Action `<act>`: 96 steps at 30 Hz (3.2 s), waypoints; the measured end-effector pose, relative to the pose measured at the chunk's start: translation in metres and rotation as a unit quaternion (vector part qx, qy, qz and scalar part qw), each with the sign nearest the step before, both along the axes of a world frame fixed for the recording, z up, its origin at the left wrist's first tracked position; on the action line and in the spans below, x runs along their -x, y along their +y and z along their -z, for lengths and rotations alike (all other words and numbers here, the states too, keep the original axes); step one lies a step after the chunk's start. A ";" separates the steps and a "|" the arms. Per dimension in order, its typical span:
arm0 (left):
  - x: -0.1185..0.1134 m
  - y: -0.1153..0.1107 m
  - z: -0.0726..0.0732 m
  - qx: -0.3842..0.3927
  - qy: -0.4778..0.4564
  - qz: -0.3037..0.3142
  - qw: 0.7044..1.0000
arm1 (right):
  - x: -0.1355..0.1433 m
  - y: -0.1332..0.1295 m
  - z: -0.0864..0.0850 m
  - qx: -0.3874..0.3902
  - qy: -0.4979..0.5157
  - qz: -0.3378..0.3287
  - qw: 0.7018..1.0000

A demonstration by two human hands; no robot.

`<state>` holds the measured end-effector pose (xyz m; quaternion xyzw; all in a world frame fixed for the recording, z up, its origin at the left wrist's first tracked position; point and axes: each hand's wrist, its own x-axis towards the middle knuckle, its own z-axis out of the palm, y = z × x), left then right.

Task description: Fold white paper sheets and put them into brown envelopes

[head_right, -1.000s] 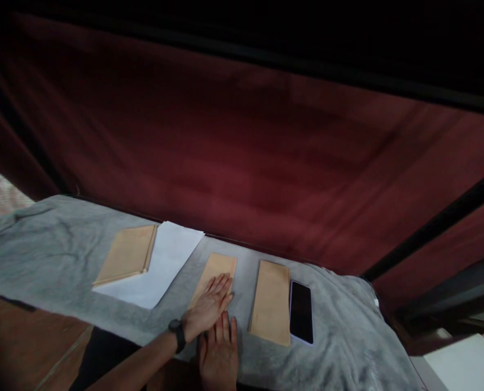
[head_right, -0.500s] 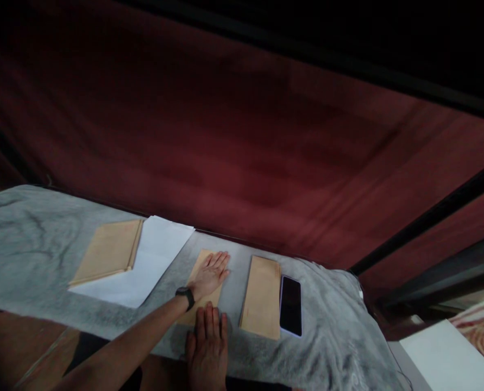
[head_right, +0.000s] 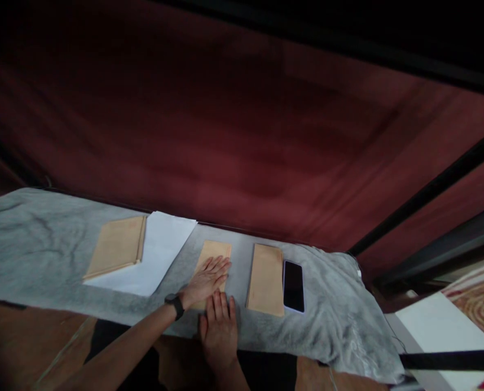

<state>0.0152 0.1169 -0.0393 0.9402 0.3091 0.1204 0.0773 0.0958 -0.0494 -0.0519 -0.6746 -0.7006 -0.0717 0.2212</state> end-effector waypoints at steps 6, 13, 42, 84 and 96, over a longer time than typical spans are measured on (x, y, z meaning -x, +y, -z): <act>0.022 -0.024 -0.007 -0.001 -0.004 0.033 0.999 | 0.001 -0.002 0.000 -0.008 0.001 -0.002 1.000; 0.056 -0.057 -0.002 -0.041 -0.016 0.031 0.999 | -0.002 -0.005 -0.007 0.020 -0.021 -0.015 0.999; 0.102 -0.084 -0.004 -0.113 -0.025 0.039 0.993 | -0.106 0.049 -0.026 0.017 -0.022 0.216 0.976; 0.102 -0.092 -0.004 -0.116 -0.051 0.020 0.992 | 0.029 0.010 -0.019 0.037 0.028 -0.032 0.998; 0.095 -0.092 0.002 -0.109 -0.045 -0.011 0.993 | 0.009 -0.023 -0.005 -0.021 -0.029 -0.016 0.999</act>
